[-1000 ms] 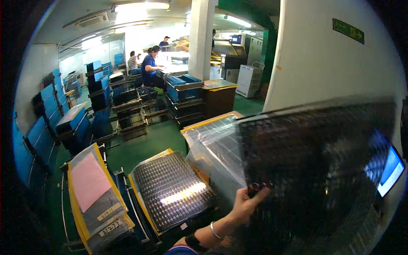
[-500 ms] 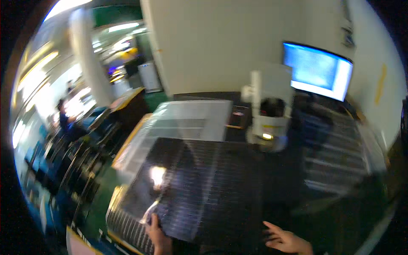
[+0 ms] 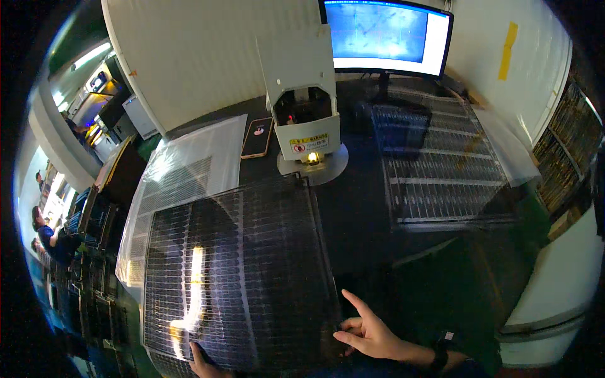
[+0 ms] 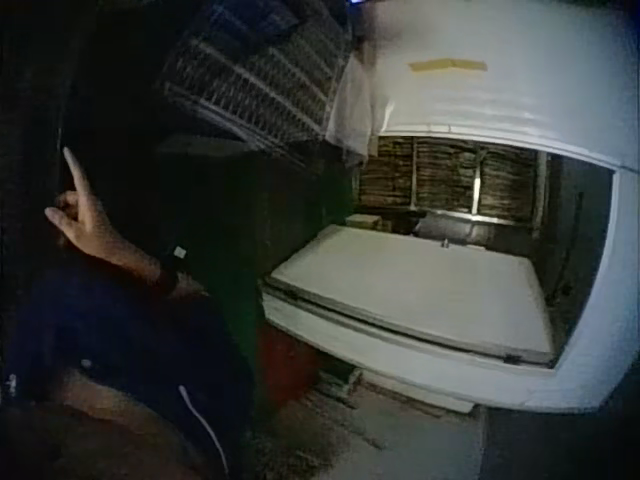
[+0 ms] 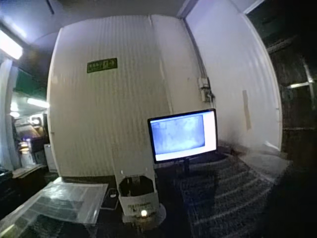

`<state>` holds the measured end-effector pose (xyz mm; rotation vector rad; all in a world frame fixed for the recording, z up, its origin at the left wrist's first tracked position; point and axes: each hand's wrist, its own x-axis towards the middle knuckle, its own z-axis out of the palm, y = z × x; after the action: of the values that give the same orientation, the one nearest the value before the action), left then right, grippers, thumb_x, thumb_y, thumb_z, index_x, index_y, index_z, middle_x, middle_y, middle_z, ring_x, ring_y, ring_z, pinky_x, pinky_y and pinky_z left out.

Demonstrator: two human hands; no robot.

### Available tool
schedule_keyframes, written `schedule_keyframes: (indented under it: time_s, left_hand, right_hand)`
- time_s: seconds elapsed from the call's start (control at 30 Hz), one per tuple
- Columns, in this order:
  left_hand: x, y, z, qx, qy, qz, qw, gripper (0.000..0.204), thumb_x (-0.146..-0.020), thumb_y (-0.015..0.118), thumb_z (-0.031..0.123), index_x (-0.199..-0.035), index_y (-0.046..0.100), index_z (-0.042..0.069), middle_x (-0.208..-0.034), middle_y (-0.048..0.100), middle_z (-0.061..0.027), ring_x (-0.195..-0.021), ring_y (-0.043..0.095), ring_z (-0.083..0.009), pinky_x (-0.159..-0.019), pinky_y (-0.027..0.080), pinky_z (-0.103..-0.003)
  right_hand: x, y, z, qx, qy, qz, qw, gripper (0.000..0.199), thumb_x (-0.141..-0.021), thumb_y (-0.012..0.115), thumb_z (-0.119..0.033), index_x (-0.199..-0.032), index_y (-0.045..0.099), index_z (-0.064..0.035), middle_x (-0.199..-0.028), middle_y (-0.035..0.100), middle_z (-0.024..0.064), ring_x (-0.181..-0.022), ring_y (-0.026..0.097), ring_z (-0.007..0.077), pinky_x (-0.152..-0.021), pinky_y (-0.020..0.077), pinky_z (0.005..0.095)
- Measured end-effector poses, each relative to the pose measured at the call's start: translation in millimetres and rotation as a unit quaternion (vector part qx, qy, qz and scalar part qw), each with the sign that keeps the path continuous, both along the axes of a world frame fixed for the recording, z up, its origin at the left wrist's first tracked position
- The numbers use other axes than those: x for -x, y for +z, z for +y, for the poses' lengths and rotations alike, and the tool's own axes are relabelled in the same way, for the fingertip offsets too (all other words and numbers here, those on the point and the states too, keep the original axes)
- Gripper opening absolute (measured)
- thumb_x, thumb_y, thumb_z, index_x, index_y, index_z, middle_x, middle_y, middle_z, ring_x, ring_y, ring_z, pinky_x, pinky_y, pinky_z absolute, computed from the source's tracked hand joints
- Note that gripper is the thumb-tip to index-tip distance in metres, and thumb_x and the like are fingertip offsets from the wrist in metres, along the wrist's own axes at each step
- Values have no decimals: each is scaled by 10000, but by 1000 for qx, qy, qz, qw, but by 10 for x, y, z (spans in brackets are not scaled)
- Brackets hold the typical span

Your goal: Inspecting and organizing large solar cell array sheets using an inspection machine.

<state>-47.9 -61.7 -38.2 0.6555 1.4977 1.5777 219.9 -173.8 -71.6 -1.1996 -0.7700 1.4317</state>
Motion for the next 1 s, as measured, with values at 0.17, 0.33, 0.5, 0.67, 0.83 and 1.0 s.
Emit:
schedule_keyframes:
  time_s: [0.17,0.33,0.5,0.67,0.83,1.0]
  left_hand:
    - [95,-153,-8,6,-38,-15,999,397,-952,383,214,-1190,456,-94,-1229,478,-146,-1123,450,-226,-1005,321,-332]
    - [267,-186,73,52,83,-115,988,424,-938,388,228,-1219,410,-88,-1285,416,-202,-1214,375,-285,-1013,322,-381]
    - [460,-241,135,-6,18,-32,999,314,-928,365,145,-1093,520,-73,-1136,536,-161,-1021,509,-244,-914,408,-341]
    - [492,-309,146,-29,44,26,998,320,-920,395,144,-1100,533,-83,-1099,559,-161,-1017,516,-235,-904,416,-343]
    - [684,-510,150,-49,18,52,997,326,-918,409,148,-1114,527,-84,-1116,553,-169,-1043,515,-255,-928,411,-359]
    - [889,-762,177,-131,-35,194,972,299,-910,405,83,-1123,515,-95,-1102,552,-198,-1066,509,-265,-985,391,-364]
  right_hand:
    - [-57,104,22,-10,37,-66,997,653,-865,584,-107,-1388,192,-93,-647,538,18,-555,480,39,-483,379,180]
    - [-40,220,-35,17,7,-143,990,512,-902,531,-156,-1352,300,-74,-497,421,-46,-451,366,14,-440,287,187]
    - [-55,324,-28,30,-3,-135,990,513,-891,550,-161,-1345,325,-79,-488,427,-45,-454,367,7,-444,293,184]
    - [-45,264,-56,-21,-7,-152,988,540,-866,590,-155,-1340,341,-81,-481,442,-41,-456,373,3,-446,298,184]
    - [-92,297,-49,-24,-8,-218,976,500,-847,611,-138,-1298,407,-71,-465,428,-50,-444,352,2,-449,283,183]
    - [-135,315,-50,-28,-45,-220,974,466,-841,615,-128,-1270,445,-66,-466,415,-59,-441,327,2,-447,261,181]
